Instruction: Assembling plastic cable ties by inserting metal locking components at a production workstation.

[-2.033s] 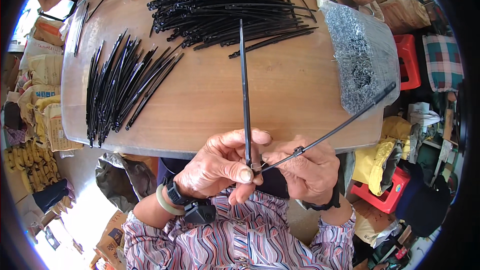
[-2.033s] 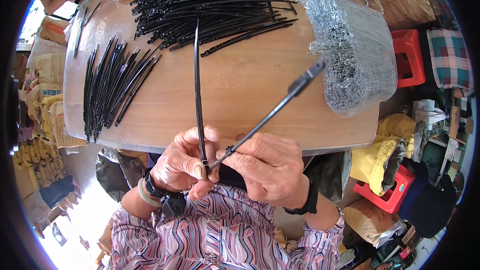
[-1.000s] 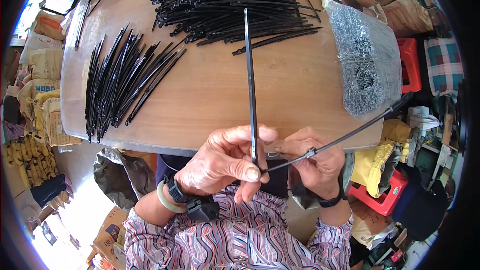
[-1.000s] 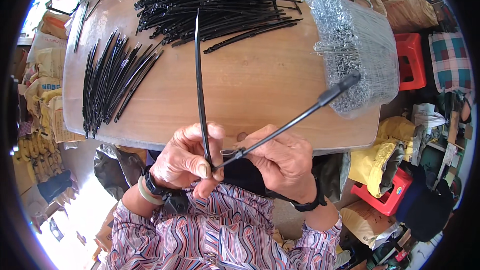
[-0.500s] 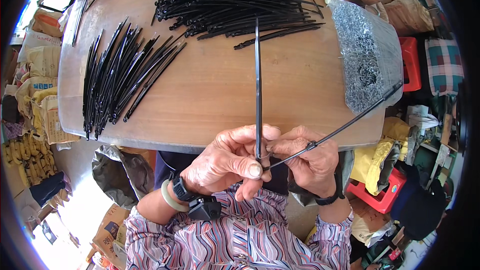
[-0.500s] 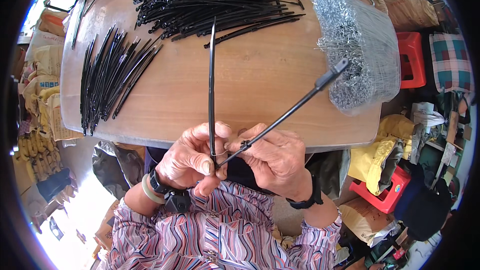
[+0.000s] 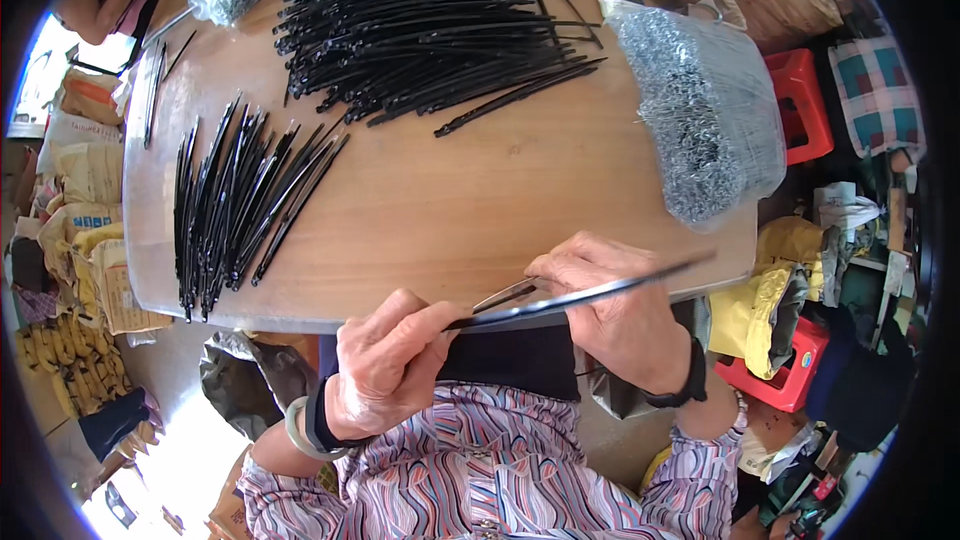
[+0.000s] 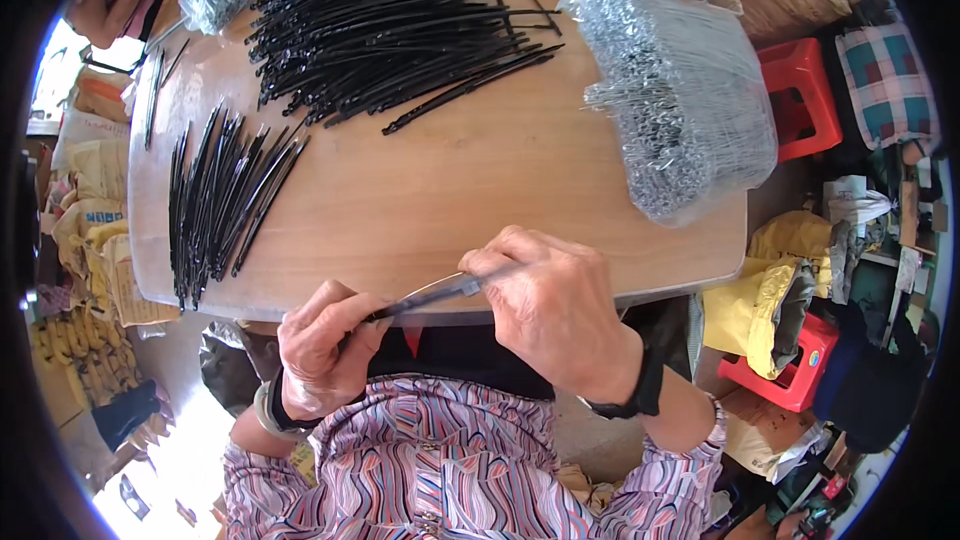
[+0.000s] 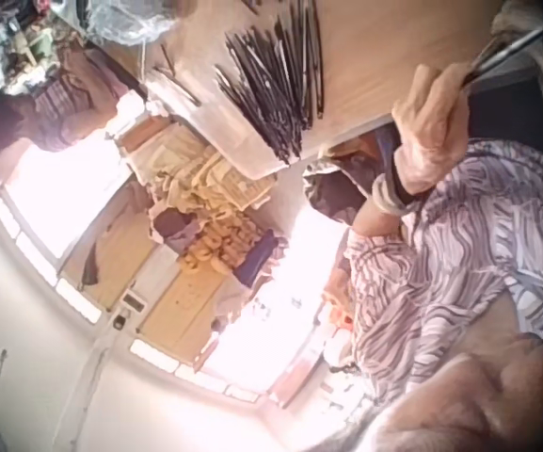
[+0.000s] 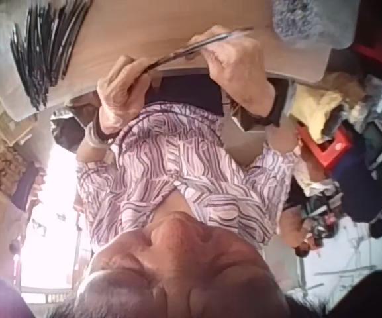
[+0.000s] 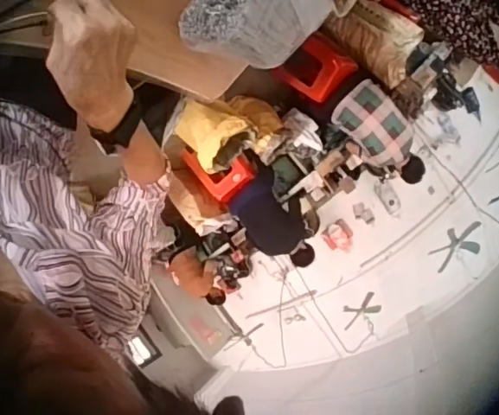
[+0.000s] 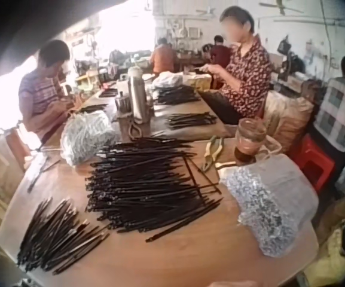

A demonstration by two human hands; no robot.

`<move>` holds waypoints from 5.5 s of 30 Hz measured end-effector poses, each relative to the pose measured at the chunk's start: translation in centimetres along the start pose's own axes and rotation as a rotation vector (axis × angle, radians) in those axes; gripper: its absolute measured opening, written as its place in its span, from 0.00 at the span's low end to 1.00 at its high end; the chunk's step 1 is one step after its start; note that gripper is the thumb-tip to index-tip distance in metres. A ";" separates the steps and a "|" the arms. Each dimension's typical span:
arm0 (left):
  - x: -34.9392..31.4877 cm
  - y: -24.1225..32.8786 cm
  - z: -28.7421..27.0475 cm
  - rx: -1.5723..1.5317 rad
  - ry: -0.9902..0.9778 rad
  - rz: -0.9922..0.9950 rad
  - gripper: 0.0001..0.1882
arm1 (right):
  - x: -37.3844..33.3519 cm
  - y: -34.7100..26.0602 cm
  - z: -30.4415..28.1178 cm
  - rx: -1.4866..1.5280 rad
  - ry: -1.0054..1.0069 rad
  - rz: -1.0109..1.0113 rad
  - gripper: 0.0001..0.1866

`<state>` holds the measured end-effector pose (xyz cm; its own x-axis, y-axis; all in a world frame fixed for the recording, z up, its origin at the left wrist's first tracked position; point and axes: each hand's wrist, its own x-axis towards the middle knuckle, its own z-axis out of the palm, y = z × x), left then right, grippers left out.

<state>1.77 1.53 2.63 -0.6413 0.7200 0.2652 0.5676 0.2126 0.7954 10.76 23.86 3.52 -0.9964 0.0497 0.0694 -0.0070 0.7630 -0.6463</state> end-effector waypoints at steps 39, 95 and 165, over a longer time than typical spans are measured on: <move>5.5 -3.5 -6.6 0.509 0.009 0.044 0.15 | 3.6 7.8 -10.0 -0.724 0.288 -0.162 0.07; -0.4 -0.7 0.8 -1.430 -0.266 -0.871 0.25 | -0.8 -1.4 3.0 0.521 0.017 -0.076 0.20; -0.8 -3.2 -7.3 0.561 -0.050 -0.092 0.19 | -0.1 3.0 -7.2 -0.216 0.395 0.083 0.08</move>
<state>-3.35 -4.54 3.84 -0.6831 0.7099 0.1715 0.7070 0.5840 0.3988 11.47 30.83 7.05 -0.8838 0.3262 0.3354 0.1313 0.8609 -0.4915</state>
